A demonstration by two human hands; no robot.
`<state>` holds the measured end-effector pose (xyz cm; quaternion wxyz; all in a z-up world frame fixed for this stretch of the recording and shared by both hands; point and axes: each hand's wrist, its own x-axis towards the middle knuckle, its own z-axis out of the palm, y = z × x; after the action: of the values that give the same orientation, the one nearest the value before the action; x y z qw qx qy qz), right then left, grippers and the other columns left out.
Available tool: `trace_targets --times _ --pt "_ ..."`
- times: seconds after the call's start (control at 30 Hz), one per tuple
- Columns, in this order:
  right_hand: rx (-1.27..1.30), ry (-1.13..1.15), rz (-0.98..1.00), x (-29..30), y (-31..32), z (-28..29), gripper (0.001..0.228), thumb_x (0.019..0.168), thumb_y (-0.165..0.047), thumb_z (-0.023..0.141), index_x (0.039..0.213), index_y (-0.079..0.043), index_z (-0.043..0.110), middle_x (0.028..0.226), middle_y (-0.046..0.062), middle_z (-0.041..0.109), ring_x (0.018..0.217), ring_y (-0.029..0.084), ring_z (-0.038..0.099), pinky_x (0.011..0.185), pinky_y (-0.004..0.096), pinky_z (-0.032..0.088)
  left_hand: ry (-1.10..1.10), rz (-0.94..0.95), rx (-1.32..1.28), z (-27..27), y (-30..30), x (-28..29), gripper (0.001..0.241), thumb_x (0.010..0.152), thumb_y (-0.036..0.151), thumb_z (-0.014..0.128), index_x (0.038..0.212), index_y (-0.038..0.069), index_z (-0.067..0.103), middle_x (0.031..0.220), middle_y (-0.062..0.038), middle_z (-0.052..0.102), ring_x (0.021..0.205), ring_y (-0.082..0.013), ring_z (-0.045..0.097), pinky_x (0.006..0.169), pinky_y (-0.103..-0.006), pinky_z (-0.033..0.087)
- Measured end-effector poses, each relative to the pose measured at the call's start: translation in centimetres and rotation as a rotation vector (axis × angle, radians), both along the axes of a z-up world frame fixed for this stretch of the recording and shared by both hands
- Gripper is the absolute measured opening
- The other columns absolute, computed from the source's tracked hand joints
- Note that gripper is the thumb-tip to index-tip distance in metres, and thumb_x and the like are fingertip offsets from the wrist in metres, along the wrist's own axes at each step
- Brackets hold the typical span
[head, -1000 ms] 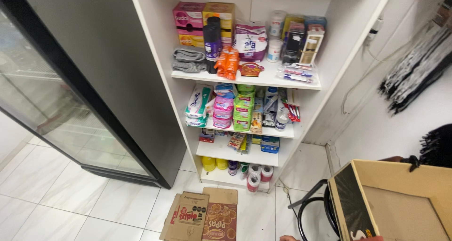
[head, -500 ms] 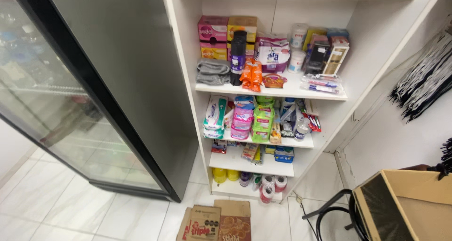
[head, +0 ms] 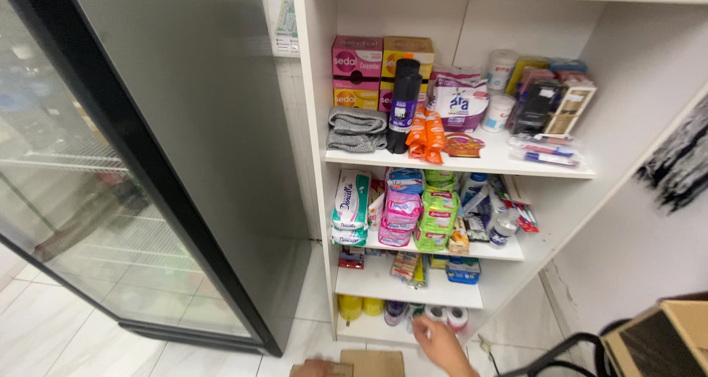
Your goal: The person picks up various hygiene and health products from a shelf and places them into a cardboard box on the floor.
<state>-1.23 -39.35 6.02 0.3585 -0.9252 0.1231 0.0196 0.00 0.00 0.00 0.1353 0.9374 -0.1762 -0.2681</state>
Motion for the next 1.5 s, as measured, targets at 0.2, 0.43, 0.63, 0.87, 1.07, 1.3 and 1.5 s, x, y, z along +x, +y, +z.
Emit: trace_targets --times 0.2,0.43,0.63,0.87,1.07,1.3,1.5 --pt "-0.103 -0.134 0.234 13.3 3.3 9.3 0.048 0.106 -0.030 0.061 0.154 -0.023 0.058 0.130 0.003 0.075 0.115 0.025 0.072 0.096 0.041 0.054 -0.686 -0.079 -0.089 7.9 -9.3 17.8 0.053 0.095 0.028 0.067 0.145 0.013 0.056 0.162 -0.020 0.046 0.132 -0.0408 0.058 0.094 -0.0531 0.061" --pt "-0.406 -0.510 0.304 23.3 7.1 7.4 0.051 0.105 -0.028 0.060 0.155 -0.026 0.054 0.149 0.014 0.064 0.122 0.041 0.073 0.099 0.056 0.064 -1.484 -0.084 -0.018 10.6 -14.5 25.6 0.062 0.094 0.021 0.066 0.153 0.006 0.057 0.156 -0.025 0.054 0.149 -0.0401 0.050 0.117 -0.0491 0.043" --pt "-0.405 -0.723 0.367 24.1 9.0 7.6 0.053 0.100 -0.012 0.068 0.152 -0.008 0.055 0.158 0.026 0.046 0.128 0.061 0.063 0.095 0.068 0.065 -1.659 -0.102 0.075 12.3 -14.2 27.4 0.054 0.099 0.019 0.057 0.150 0.005 0.062 0.147 -0.025 0.065 0.144 -0.0371 0.056 0.125 -0.0547 0.033" --pt "-0.392 -0.652 0.348 24.7 10.7 8.4 0.059 0.105 -0.012 0.059 0.162 -0.007 0.048 0.166 0.026 0.041 0.121 0.053 0.070 0.100 0.063 0.064 -1.576 -0.069 0.195 11.1 -13.6 28.7 0.051 0.104 0.017 0.054 0.151 -0.001 0.061 0.141 -0.027 0.070 0.137 -0.0374 0.063 0.131 -0.0564 0.022" --pt "-0.487 -0.760 0.325 27.6 10.5 7.0 0.059 0.101 -0.013 0.067 0.157 -0.002 0.051 0.158 0.028 0.045 0.122 0.053 0.070 0.093 0.062 0.066 -1.623 -0.096 0.111 10.0 -13.6 31.5 0.048 0.103 0.019 0.055 0.148 0.002 0.063 0.135 -0.024 0.070 0.130 -0.0364 0.065 0.130 -0.0555 0.021" --pt "-0.485 -0.874 0.331 29.7 8.9 5.7 0.043 0.093 -0.016 0.078 0.133 -0.007 0.064 0.143 0.016 0.060 0.118 0.047 0.072 0.095 0.055 0.065 -1.671 -0.130 -0.174 10.3 -13.8 30.9 0.059 0.092 0.032 0.067 0.146 0.007 0.066 0.126 -0.015 0.064 0.134 -0.0339 0.058 0.126 -0.0530 0.034" --pt "-0.326 -0.887 0.333 23.1 9.9 8.2 0.039 0.100 -0.017 0.074 0.138 -0.012 0.069 0.139 0.012 0.066 0.128 0.035 0.069 0.104 0.048 0.061 -1.317 -0.152 -0.881 11.8 -12.1 28.2 0.061 0.103 0.037 0.050 0.155 0.007 0.058 0.136 -0.019 0.063 0.140 -0.0391 0.055 0.126 -0.0545 0.040"
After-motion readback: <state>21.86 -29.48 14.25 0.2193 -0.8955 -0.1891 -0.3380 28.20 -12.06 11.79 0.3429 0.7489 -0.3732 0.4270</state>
